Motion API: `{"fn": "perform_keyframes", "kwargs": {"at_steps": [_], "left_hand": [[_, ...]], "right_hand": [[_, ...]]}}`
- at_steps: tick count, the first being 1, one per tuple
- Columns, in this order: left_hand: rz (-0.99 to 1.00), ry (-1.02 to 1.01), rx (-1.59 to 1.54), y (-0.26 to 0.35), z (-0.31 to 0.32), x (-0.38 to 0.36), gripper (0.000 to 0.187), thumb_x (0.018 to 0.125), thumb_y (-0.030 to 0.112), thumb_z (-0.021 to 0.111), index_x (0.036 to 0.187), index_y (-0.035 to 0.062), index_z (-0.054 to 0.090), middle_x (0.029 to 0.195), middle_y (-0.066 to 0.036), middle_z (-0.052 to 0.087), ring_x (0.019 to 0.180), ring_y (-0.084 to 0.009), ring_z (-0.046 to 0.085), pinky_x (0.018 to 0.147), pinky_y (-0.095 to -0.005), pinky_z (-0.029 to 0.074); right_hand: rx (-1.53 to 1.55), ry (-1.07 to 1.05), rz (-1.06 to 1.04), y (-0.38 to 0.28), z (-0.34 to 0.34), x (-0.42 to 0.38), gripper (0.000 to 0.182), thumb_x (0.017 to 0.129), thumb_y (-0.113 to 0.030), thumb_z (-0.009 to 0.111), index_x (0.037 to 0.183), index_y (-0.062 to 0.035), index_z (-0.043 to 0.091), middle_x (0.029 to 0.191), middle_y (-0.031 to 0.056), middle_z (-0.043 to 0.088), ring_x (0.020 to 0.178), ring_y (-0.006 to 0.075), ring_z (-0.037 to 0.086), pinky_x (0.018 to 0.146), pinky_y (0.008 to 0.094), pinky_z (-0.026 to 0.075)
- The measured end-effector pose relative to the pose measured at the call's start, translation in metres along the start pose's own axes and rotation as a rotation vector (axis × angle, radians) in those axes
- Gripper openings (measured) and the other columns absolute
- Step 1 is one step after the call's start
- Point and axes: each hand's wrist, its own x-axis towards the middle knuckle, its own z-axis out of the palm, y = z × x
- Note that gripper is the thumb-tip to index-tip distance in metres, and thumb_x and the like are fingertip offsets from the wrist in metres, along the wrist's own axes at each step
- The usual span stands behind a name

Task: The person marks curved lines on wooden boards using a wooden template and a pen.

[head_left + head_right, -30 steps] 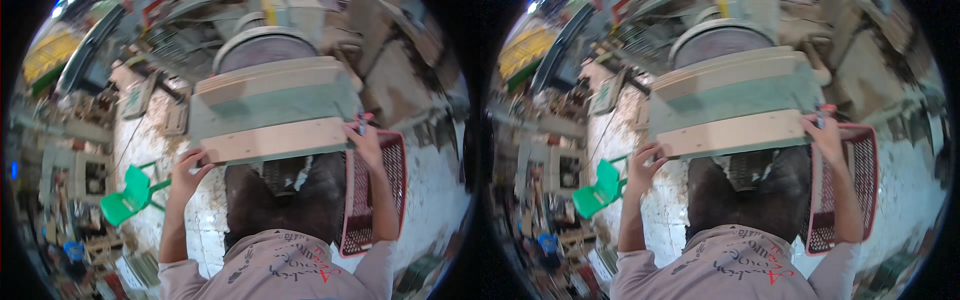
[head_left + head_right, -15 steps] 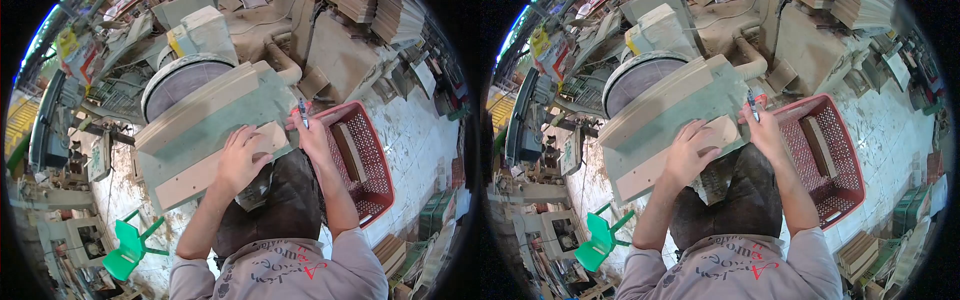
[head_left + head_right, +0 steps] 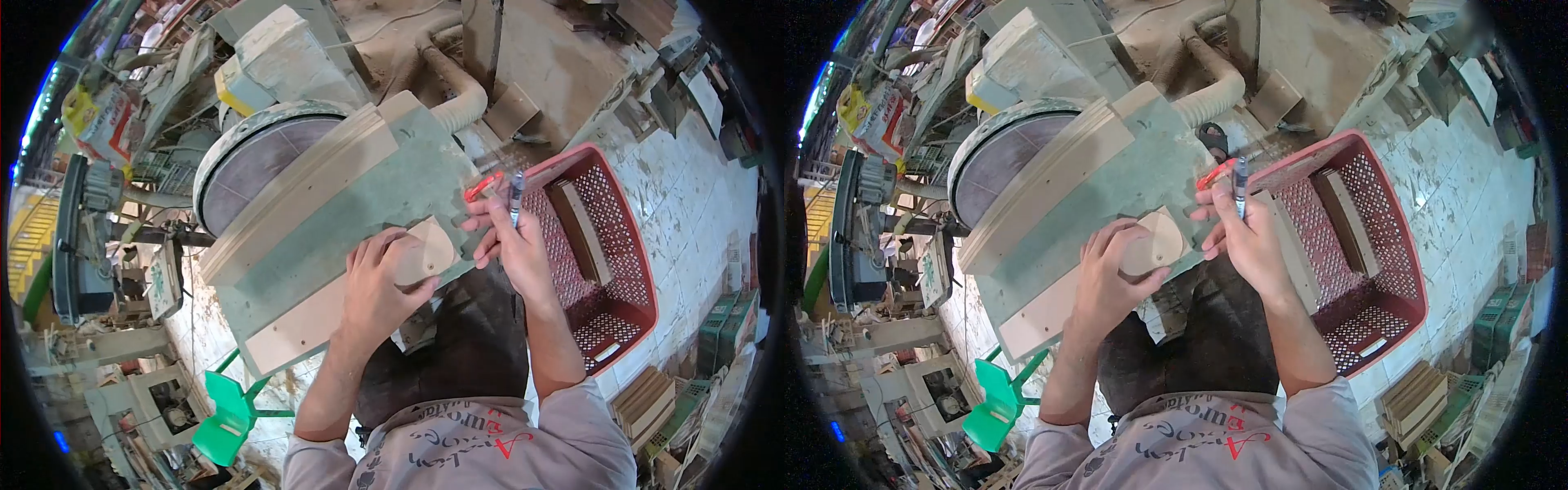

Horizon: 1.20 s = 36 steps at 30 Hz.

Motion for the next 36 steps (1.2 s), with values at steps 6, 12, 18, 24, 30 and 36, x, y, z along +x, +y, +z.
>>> {"fn": "perform_keyframes", "kwargs": {"at_steps": [6, 12, 18, 24, 30, 36], "left_hand": [[-0.022, 0.015, 0.001, -0.003, 0.005, -0.001, 0.057, 0.059, 0.014, 0.084, 0.109, 0.0103, 0.057, 0.119, -0.01, 0.057, 0.109, -0.0321, 0.053, 0.094, -0.0438, 0.041], [-0.029, -0.012, 0.025, -0.004, 0.004, 0.0, 0.053, 0.059, 0.019, 0.083, 0.105, 0.0114, 0.06, 0.119, -0.009, 0.054, 0.104, -0.0295, 0.054, 0.087, -0.0429, 0.041], [-0.048, -0.095, 0.083, -0.002, 0.001, 0.001, 0.063, 0.059, 0.023, 0.083, 0.118, 0.0164, 0.062, 0.12, -0.009, 0.053, 0.102, -0.0258, 0.054, 0.083, -0.0413, 0.042], [-0.036, -0.112, 0.071, -0.002, -0.003, 0.004, 0.064, 0.054, 0.021, 0.087, 0.114, 0.0154, 0.066, 0.119, -0.012, 0.055, 0.1, -0.0278, 0.056, 0.083, -0.041, 0.043], [-0.069, -0.195, 0.069, -0.004, -0.004, 0.0, 0.065, 0.061, 0.03, 0.083, 0.122, 0.0238, 0.062, 0.123, -0.008, 0.052, 0.103, -0.0262, 0.053, 0.083, -0.0455, 0.043], [-0.066, -0.193, 0.067, -0.005, -0.003, -0.001, 0.062, 0.061, 0.031, 0.083, 0.12, 0.0243, 0.064, 0.122, -0.008, 0.053, 0.103, -0.0249, 0.054, 0.081, -0.0459, 0.044]], "right_hand": [[0.182, 0.026, -0.06, 0.003, -0.024, 0.003, 0.06, 0.103, -0.046, 0.031, 0.101, 0.0046, 0.064, 0.075, 0.008, 0.061, 0.052, 0.0133, 0.055, 0.044, 0.0242, 0.045], [0.183, -0.034, -0.148, -0.008, -0.016, 0.005, 0.041, 0.102, -0.033, 0.045, 0.092, 0.0028, 0.064, 0.068, 0.0045, 0.06, 0.052, 0.0082, 0.054, 0.042, 0.0207, 0.042], [0.128, -0.106, -0.032, -0.015, 0.005, 0.017, 0.015, 0.092, -0.013, 0.065, 0.094, 0.0014, 0.063, 0.076, 0.0049, 0.064, 0.059, 0.0054, 0.057, 0.052, 0.0197, 0.046], [-0.084, -0.132, -0.169, -0.012, 0.017, 0.03, 0.015, 0.09, -0.011, 0.068, 0.086, 0.0013, 0.06, 0.066, 0.0003, 0.057, 0.057, 0.0026, 0.047, 0.049, 0.0214, 0.037], [-0.247, -0.148, -0.231, -0.018, 0.025, 0.038, 0.017, 0.09, -0.013, 0.068, 0.08, -0.0007, 0.06, 0.062, 0.0016, 0.055, 0.055, 0.0046, 0.047, 0.048, 0.023, 0.036], [-0.448, -0.219, -0.303, -0.023, 0.024, 0.045, 0.018, 0.087, -0.012, 0.071, 0.079, -0.0008, 0.06, 0.061, 0.0063, 0.057, 0.051, 0.0093, 0.051, 0.046, 0.0261, 0.038]]}}
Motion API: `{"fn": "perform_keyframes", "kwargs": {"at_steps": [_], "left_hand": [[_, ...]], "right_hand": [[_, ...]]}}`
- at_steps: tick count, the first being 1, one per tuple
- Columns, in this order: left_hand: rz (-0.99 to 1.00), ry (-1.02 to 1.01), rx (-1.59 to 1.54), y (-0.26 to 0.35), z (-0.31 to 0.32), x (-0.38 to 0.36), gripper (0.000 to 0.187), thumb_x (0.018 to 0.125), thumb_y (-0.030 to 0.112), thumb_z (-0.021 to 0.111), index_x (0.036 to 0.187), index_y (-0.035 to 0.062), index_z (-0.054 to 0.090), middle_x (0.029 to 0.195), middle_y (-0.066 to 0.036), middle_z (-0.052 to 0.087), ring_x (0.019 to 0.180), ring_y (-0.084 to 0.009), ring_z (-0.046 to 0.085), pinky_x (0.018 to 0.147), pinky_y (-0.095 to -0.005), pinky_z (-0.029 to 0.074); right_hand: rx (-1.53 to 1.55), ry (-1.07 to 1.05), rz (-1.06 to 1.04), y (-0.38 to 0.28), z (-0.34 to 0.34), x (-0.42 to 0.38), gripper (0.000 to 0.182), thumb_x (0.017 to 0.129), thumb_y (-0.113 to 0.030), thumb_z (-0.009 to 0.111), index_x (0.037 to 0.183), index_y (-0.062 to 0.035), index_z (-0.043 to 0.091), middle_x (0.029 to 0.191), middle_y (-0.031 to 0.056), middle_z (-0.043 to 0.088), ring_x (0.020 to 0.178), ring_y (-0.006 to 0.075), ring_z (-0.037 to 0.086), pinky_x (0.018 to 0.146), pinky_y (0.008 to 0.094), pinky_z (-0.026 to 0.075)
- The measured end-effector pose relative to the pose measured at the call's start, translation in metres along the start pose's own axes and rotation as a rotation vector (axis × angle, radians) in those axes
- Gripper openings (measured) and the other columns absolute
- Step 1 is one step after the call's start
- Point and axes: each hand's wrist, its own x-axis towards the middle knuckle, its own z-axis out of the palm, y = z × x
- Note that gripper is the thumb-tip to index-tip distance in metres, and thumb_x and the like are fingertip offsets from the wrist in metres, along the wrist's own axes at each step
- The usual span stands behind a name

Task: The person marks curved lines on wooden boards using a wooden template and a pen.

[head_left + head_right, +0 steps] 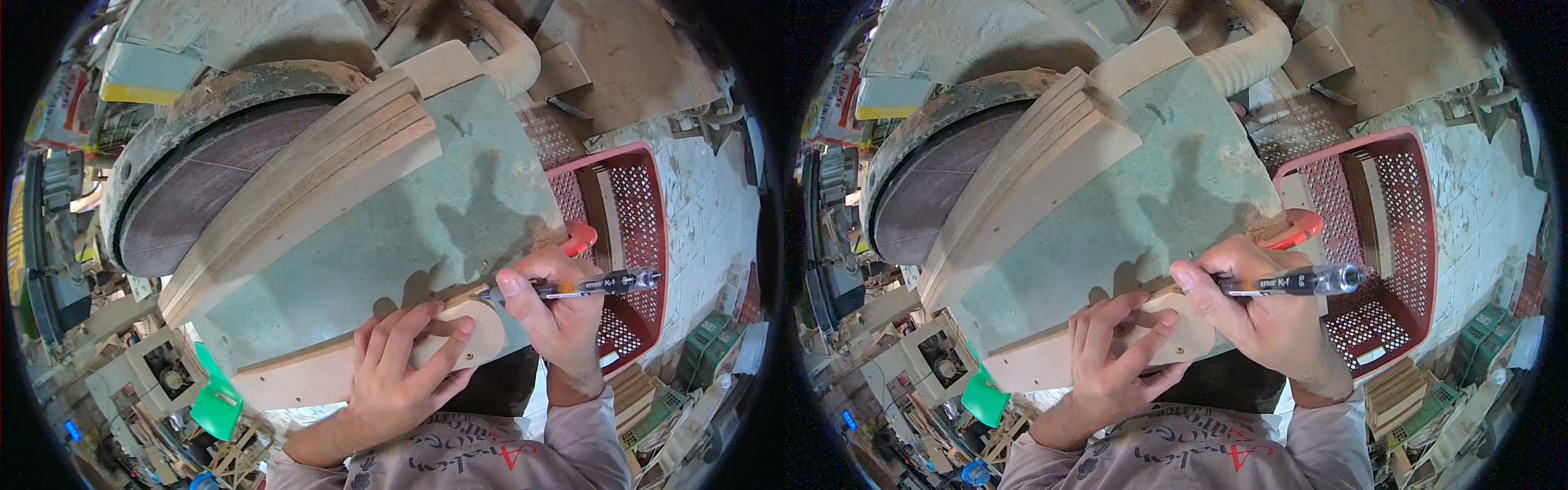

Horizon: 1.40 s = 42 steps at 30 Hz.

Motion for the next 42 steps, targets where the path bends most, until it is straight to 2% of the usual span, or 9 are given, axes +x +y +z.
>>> {"fn": "perform_keyframes", "kwargs": {"at_steps": [3, 5, 24, 26, 30, 33, 35, 39, 42], "left_hand": [[0.016, 0.011, -0.001, 0.0, 0.0, 0.001, 0.062, 0.062, 0.032, 0.082, 0.121, 0.024, 0.064, 0.122, -0.008, 0.054, 0.103, -0.024, 0.055, 0.081, -0.0455, 0.044], [0.033, 0.041, -0.021, 0.001, -0.001, 0.004, 0.063, 0.053, 0.025, 0.087, 0.112, 0.018, 0.066, 0.117, -0.011, 0.055, 0.093, -0.0263, 0.058, 0.08, -0.042, 0.042], [0.035, 0.028, -0.003, 0.001, -0.002, 0.002, 0.064, 0.053, 0.026, 0.087, 0.113, 0.0181, 0.066, 0.117, -0.011, 0.055, 0.094, -0.0264, 0.057, 0.081, -0.0412, 0.042], [0.012, 0.019, 0.012, 0.0, 0.0, 0.0, 0.06, 0.063, 0.033, 0.081, 0.12, 0.0247, 0.064, 0.122, -0.007, 0.054, 0.104, -0.0236, 0.055, 0.081, -0.0453, 0.045], [0.012, 0.002, 0.011, 0.0, 0.0, -0.001, 0.06, 0.062, 0.033, 0.081, 0.119, 0.0244, 0.065, 0.122, -0.007, 0.054, 0.103, -0.0241, 0.055, 0.081, -0.0454, 0.044], [0.022, 0.016, 0.009, 0.001, 0.0, 0.002, 0.061, 0.061, 0.032, 0.082, 0.118, 0.0235, 0.065, 0.121, -0.008, 0.055, 0.102, -0.0248, 0.055, 0.081, -0.0444, 0.044], [0.044, 0.038, -0.008, 0.002, -0.002, 0.005, 0.06, 0.052, 0.021, 0.087, 0.109, 0.014, 0.068, 0.118, -0.013, 0.056, 0.093, -0.026, 0.056, 0.079, -0.0387, 0.043], [0.051, 0.052, 0.004, 0.001, 0.0, 0.003, 0.06, 0.052, 0.021, 0.088, 0.109, 0.0141, 0.069, 0.118, -0.013, 0.056, 0.094, -0.026, 0.055, 0.078, -0.0371, 0.044], [0.001, 0.044, 0.0, 0.002, 0.001, 0.001, 0.065, 0.056, 0.026, 0.084, 0.117, 0.0217, 0.066, 0.122, -0.009, 0.055, 0.102, -0.0262, 0.055, 0.082, -0.0432, 0.043]], "right_hand": [[-0.008, 0.002, 0.013, 0.0, 0.002, 0.001, 0.019, 0.087, -0.013, 0.071, 0.078, -0.0009, 0.06, 0.061, 0.0057, 0.058, 0.05, 0.0097, 0.052, 0.045, 0.0269, 0.038], [-0.012, 0.0, 0.025, -0.002, 0.002, 0.001, 0.019, 0.087, -0.013, 0.071, 0.078, -0.001, 0.06, 0.062, 0.0058, 0.058, 0.05, 0.0099, 0.053, 0.045, 0.0268, 0.038], [-0.121, -0.018, 0.012, -0.001, -0.002, 0.0, 0.02, 0.087, -0.015, 0.071, 0.075, -0.0032, 0.059, 0.059, 0.0065, 0.057, 0.047, 0.0142, 0.053, 0.044, 0.0302, 0.039], [-0.116, -0.021, -0.001, -0.001, -0.001, 0.0, 0.02, 0.087, -0.015, 0.071, 0.075, -0.0031, 0.059, 0.058, 0.0063, 0.056, 0.047, 0.0146, 0.053, 0.044, 0.0308, 0.039], [-0.061, -0.013, -0.054, 0.002, 0.003, 0.002, 0.02, 0.088, -0.014, 0.069, 0.076, -0.0029, 0.058, 0.057, 0.0063, 0.055, 0.046, 0.0157, 0.053, 0.044, 0.0315, 0.039], [-0.095, -0.003, -0.083, 0.003, 0.003, 0.0, 0.02, 0.088, -0.014, 0.069, 0.076, -0.0028, 0.058, 0.058, 0.0065, 0.055, 0.046, 0.0161, 0.053, 0.043, 0.0313, 0.039], [-0.099, -0.004, -0.057, 0.002, -0.001, -0.003, 0.02, 0.089, -0.014, 0.068, 0.076, -0.0029, 0.058, 0.057, 0.0063, 0.055, 0.045, 0.0159, 0.053, 0.043, 0.0313, 0.039], [-0.11, 0.009, -0.007, -0.001, -0.006, -0.011, 0.021, 0.09, -0.014, 0.067, 0.075, -0.0033, 0.057, 0.055, 0.0054, 0.055, 0.043, 0.0151, 0.052, 0.042, 0.0306, 0.039], [-0.099, 0.051, 0.02, 0.003, -0.008, -0.02, 0.022, 0.09, -0.014, 0.066, 0.074, -0.0035, 0.057, 0.054, 0.0048, 0.055, 0.043, 0.0137, 0.052, 0.042, 0.03, 0.039]]}}
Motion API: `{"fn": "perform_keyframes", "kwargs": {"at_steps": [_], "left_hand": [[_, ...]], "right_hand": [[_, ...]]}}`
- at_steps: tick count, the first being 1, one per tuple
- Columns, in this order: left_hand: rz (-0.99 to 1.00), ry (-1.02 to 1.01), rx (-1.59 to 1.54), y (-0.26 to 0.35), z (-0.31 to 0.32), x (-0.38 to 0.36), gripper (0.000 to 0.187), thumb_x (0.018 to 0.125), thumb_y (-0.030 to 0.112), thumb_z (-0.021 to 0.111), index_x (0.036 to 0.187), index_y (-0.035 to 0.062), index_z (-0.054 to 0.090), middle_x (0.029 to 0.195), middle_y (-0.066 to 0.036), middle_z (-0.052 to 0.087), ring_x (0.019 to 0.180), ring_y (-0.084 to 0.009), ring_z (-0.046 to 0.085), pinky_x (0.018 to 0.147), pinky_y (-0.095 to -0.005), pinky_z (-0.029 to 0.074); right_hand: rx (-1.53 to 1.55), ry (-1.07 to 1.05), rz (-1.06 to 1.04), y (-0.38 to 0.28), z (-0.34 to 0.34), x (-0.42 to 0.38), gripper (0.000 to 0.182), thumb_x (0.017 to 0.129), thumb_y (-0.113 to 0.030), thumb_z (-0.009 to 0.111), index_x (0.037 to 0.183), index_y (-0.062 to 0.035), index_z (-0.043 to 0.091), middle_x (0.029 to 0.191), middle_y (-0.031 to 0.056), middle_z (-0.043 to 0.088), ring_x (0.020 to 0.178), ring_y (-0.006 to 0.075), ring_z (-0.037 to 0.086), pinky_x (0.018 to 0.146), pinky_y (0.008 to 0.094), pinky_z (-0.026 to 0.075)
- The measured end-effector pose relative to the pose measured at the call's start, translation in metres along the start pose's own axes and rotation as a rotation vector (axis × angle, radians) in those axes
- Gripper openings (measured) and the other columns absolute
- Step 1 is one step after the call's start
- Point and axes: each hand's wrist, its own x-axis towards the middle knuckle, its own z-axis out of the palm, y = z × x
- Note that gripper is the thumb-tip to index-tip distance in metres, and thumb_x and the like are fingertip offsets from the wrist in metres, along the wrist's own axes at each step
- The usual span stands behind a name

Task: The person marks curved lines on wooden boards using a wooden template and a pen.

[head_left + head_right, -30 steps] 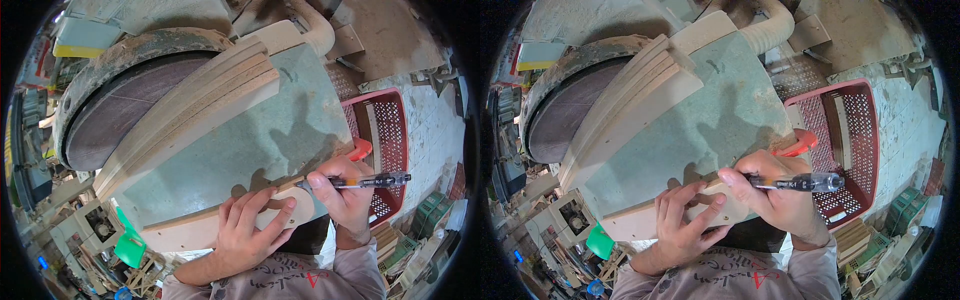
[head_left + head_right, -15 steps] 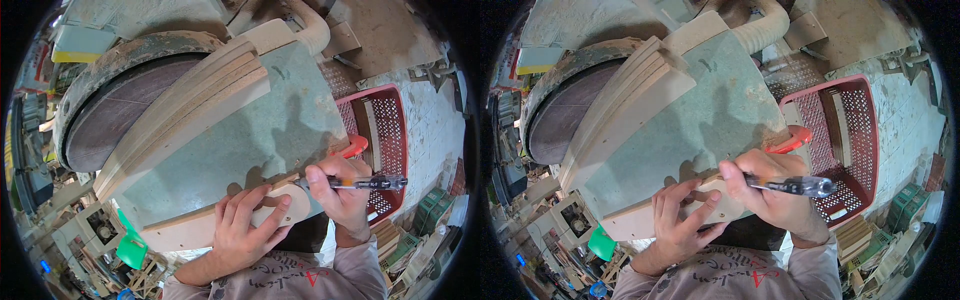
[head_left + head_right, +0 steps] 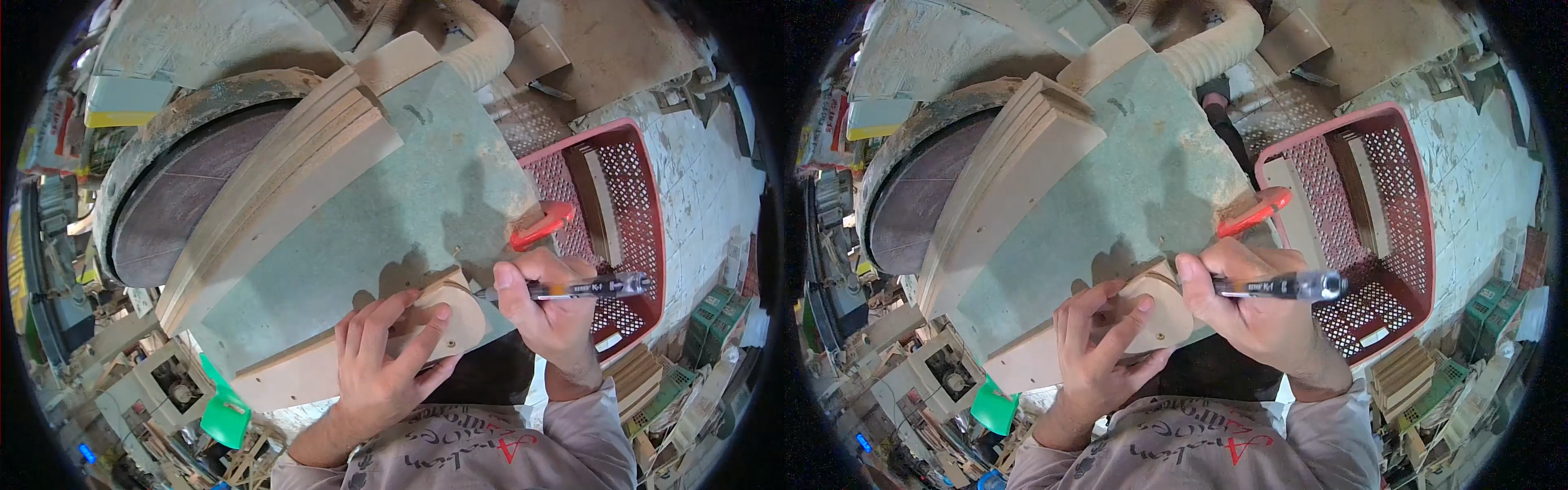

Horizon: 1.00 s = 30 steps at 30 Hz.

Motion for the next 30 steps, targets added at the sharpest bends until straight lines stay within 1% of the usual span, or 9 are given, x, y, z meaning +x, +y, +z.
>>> {"fn": "perform_keyframes", "kwargs": {"at_steps": [2, 9, 12, 14, 19, 23, 26, 28, 30], "left_hand": [[0.024, 0.0, 0.008, 0.002, -0.002, 0.004, 0.063, 0.051, 0.019, 0.088, 0.111, 0.0146, 0.069, 0.119, -0.013, 0.056, 0.097, -0.027, 0.054, 0.08, -0.0375, 0.045], [0.027, 0.016, -0.014, 0.001, 0.0, 0.002, 0.063, 0.051, 0.019, 0.088, 0.111, 0.0145, 0.069, 0.12, -0.013, 0.056, 0.096, -0.027, 0.054, 0.08, -0.0368, 0.046], [0.011, 0.016, -0.024, 0.001, 0.002, 0.0, 0.065, 0.055, 0.021, 0.085, 0.117, 0.0193, 0.066, 0.121, -0.01, 0.054, 0.095, -0.0245, 0.056, 0.082, -0.0404, 0.041], [0.01, 0.021, -0.005, 0.002, 0.002, 0.001, 0.062, 0.051, 0.018, 0.087, 0.11, 0.0149, 0.069, 0.12, -0.013, 0.056, 0.097, -0.0267, 0.054, 0.081, -0.0374, 0.045], [0.006, 0.034, 0.004, 0.003, 0.002, 0.001, 0.061, 0.052, 0.016, 0.087, 0.11, 0.0139, 0.069, 0.12, -0.013, 0.055, 0.1, -0.0279, 0.054, 0.082, -0.039, 0.048], [0.007, 0.034, 0.008, 0.002, 0.003, 0.0, 0.06, 0.053, 0.013, 0.087, 0.11, 0.013, 0.068, 0.122, -0.014, 0.053, 0.104, -0.0301, 0.054, 0.083, -0.0395, 0.05], [0.002, 0.058, -0.029, -0.001, 0.006, -0.003, 0.068, 0.053, 0.018, 0.086, 0.118, 0.0199, 0.066, 0.121, -0.01, 0.054, 0.095, -0.0269, 0.053, 0.082, -0.0385, 0.043], [0.009, 0.06, -0.019, 0.0, 0.006, -0.002, 0.068, 0.053, 0.018, 0.087, 0.117, 0.0198, 0.066, 0.121, -0.01, 0.054, 0.095, -0.0268, 0.053, 0.082, -0.0385, 0.043], [0.013, 0.063, -0.008, 0.0, 0.006, -0.002, 0.068, 0.052, 0.018, 0.087, 0.117, 0.0198, 0.066, 0.121, -0.01, 0.054, 0.094, -0.0267, 0.053, 0.082, -0.0384, 0.043]], "right_hand": [[0.039, 0.027, 0.022, -0.001, 0.0, -0.001, 0.023, 0.09, -0.014, 0.066, 0.073, -0.0034, 0.056, 0.054, 0.0047, 0.055, 0.043, 0.0131, 0.052, 0.042, 0.0297, 0.039], [0.089, 0.022, 0.007, 0.001, 0.005, 0.004, 0.023, 0.09, -0.016, 0.067, 0.074, -0.0032, 0.056, 0.055, 0.0052, 0.055, 0.045, 0.0126, 0.054, 0.043, 0.0297, 0.04], [0.07, 0.008, -0.015, -0.001, 0.005, 0.004, 0.023, 0.09, -0.016, 0.067, 0.074, -0.0034, 0.056, 0.055, 0.0055, 0.056, 0.046, 0.0136, 0.055, 0.043, 0.0298, 0.04], [0.06, 0.025, -0.04, 0.001, 0.003, 0.001, 0.022, 0.089, -0.015, 0.068, 0.074, -0.0035, 0.056, 0.056, 0.0056, 0.056, 0.046, 0.0138, 0.056, 0.043, 0.0298, 0.04], [0.042, 0.056, -0.115, 0.007, 0.0, -0.01, 0.022, 0.089, -0.014, 0.068, 0.074, -0.0034, 0.056, 0.056, 0.0057, 0.057, 0.046, 0.0139, 0.056, 0.044, 0.0293, 0.041], [0.159, 0.094, 0.005, 0.008, -0.005, -0.023, 0.017, 0.088, -0.012, 0.068, 0.078, -0.0029, 0.059, 0.058, 0.0053, 0.058, 0.047, 0.0139, 0.056, 0.044, 0.029, 0.041], [0.226, 0.121, 0.024, 0.009, -0.007, -0.033, 0.011, 0.089, -0.011, 0.067, 0.086, -0.0015, 0.061, 0.064, 0.0063, 0.061, 0.051, 0.015, 0.059, 0.047, 0.0285, 0.043], [0.184, 0.139, -0.044, 0.009, -0.006, -0.037, 0.011, 0.089, -0.01, 0.067, 0.09, -0.0007, 0.062, 0.07, 0.0084, 0.065, 0.056, 0.0165, 0.062, 0.051, 0.0283, 0.046], [0.197, 0.082, 0.001, 0.01, -0.01, -0.044, 0.01, 0.089, -0.009, 0.067, 0.091, -0.0005, 0.063, 0.075, 0.0099, 0.067, 0.06, 0.0182, 0.065, 0.055, 0.0288, 0.049]]}}
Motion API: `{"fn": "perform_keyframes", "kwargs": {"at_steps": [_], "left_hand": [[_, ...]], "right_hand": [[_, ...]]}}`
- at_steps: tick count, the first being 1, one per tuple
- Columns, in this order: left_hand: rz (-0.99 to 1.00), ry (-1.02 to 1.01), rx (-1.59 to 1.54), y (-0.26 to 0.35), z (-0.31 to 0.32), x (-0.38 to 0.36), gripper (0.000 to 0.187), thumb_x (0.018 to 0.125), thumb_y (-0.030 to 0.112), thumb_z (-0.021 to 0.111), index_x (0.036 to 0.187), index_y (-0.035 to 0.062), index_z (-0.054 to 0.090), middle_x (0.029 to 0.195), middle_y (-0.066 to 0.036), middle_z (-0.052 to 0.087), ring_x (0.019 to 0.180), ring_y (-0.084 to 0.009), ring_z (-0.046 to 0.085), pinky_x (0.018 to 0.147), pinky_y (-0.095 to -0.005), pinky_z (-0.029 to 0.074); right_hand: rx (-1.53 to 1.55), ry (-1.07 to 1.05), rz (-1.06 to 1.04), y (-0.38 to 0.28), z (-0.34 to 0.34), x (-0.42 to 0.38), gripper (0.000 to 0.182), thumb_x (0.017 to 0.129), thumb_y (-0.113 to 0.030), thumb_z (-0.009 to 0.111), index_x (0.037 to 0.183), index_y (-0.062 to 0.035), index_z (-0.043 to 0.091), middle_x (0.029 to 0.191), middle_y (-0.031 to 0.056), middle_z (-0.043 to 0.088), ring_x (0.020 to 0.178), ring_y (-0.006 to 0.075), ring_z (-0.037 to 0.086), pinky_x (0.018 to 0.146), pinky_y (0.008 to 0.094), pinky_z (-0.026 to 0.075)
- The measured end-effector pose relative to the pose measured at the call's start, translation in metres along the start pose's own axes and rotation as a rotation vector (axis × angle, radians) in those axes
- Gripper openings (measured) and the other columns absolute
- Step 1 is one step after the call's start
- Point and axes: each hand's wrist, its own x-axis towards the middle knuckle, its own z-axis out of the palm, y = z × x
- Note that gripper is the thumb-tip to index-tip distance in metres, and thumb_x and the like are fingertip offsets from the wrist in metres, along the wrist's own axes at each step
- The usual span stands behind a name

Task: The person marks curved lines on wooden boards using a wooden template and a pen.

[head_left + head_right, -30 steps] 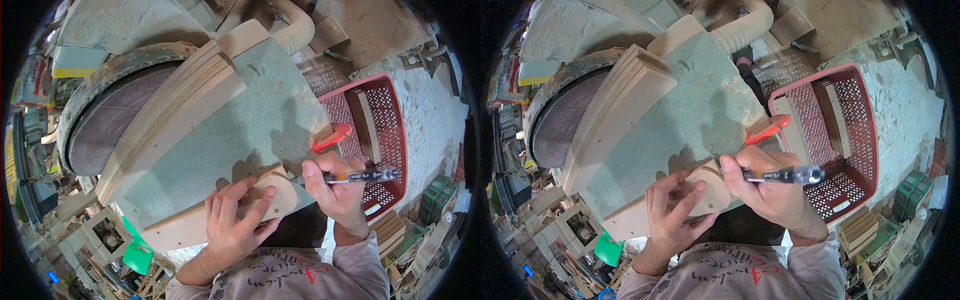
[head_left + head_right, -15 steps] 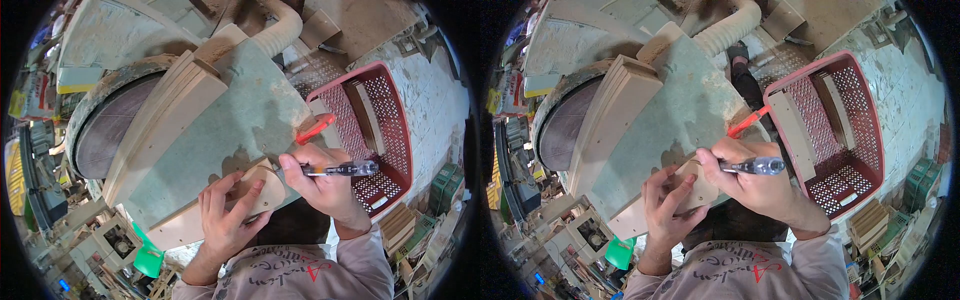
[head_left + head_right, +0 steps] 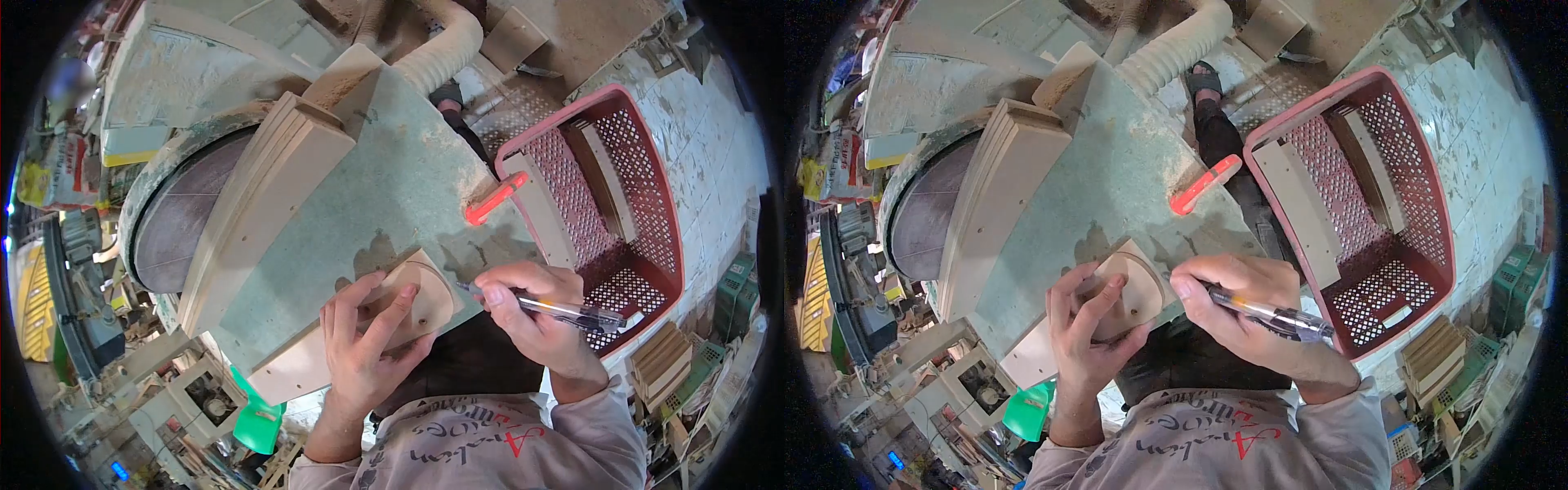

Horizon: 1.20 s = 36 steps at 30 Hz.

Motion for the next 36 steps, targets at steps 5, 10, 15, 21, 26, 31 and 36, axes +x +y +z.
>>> {"fn": "perform_keyframes", "kwargs": {"at_steps": [5, 10, 15, 21, 26, 31, 36], "left_hand": [[-0.016, -0.03, 0.009, 0.003, -0.003, 0.001, 0.064, 0.053, 0.012, 0.088, 0.113, 0.0125, 0.067, 0.123, -0.015, 0.052, 0.108, -0.0304, 0.054, 0.085, -0.0407, 0.049], [-0.006, -0.032, 0.012, 0.003, -0.003, 0.002, 0.064, 0.053, 0.012, 0.088, 0.113, 0.0121, 0.067, 0.123, -0.015, 0.052, 0.107, -0.0306, 0.055, 0.085, -0.0406, 0.049], [-0.01, -0.029, -0.003, 0.002, -0.002, 0.001, 0.063, 0.053, 0.012, 0.088, 0.113, 0.0115, 0.067, 0.124, -0.015, 0.052, 0.107, -0.0308, 0.055, 0.085, -0.0407, 0.049], [-0.004, -0.039, 0.024, 0.002, -0.004, 0.002, 0.064, 0.052, 0.012, 0.087, 0.112, 0.0114, 0.067, 0.124, -0.015, 0.052, 0.107, -0.0309, 0.055, 0.086, -0.041, 0.048], [-0.032, -0.041, -0.014, 0.003, -0.004, 0.001, 0.065, 0.051, 0.011, 0.087, 0.113, 0.0125, 0.067, 0.124, -0.015, 0.052, 0.108, -0.0312, 0.054, 0.087, -0.042, 0.048], [-0.013, -0.04, 0.001, 0.002, -0.004, 0.002, 0.067, 0.05, 0.011, 0.087, 0.114, 0.014, 0.067, 0.124, -0.014, 0.053, 0.108, -0.0309, 0.054, 0.086, -0.0423, 0.048], [-0.021, -0.043, 0.003, 0.002, -0.003, 0.001, 0.067, 0.05, 0.012, 0.088, 0.114, 0.0151, 0.066, 0.124, -0.014, 0.053, 0.107, -0.0305, 0.054, 0.086, -0.0419, 0.048]], "right_hand": [[-0.027, -0.043, -0.005, 0.003, 0.001, -0.003, 0.011, 0.088, -0.01, 0.068, 0.089, -0.0004, 0.064, 0.074, 0.0102, 0.066, 0.061, 0.0196, 0.066, 0.055, 0.0293, 0.049], [-0.029, 0.003, -0.017, 0.001, 0.006, 0.0, 0.013, 0.089, -0.01, 0.064, 0.083, 0.0009, 0.065, 0.07, 0.0088, 0.066, 0.056, 0.0157, 0.063, 0.053, 0.0278, 0.049], [-0.009, -0.036, -0.031, 0.004, 0.004, -0.002, 0.011, 0.087, -0.01, 0.068, 0.089, 0.0002, 0.064, 0.073, 0.0104, 0.066, 0.06, 0.02, 0.065, 0.054, 0.0296, 0.049], [-0.021, -0.039, -0.021, 0.003, 0.004, -0.001, 0.013, 0.088, -0.012, 0.067, 0.09, 0.0004, 0.064, 0.073, 0.0103, 0.065, 0.06, 0.0199, 0.065, 0.055, 0.0308, 0.049], [-0.055, 0.005, -0.103, 0.002, 0.009, -0.001, 0.011, 0.083, -0.007, 0.071, 0.085, -0.001, 0.063, 0.072, 0.0106, 0.065, 0.06, 0.0224, 0.065, 0.054, 0.0305, 0.051], [-0.194, -0.028, -0.264, 0.009, 0.01, -0.009, 0.014, 0.076, -0.004, 0.074, 0.083, -0.0022, 0.061, 0.071, 0.0086, 0.064, 0.059, 0.0232, 0.065, 0.052, 0.0316, 0.052], [-0.087, -0.047, -0.383, 0.015, 0.009, -0.014, 0.017, 0.075, -0.005, 0.074, 0.083, -0.0041, 0.059, 0.068, 0.006, 0.063, 0.056, 0.0219, 0.064, 0.05, 0.0321, 0.051]]}}
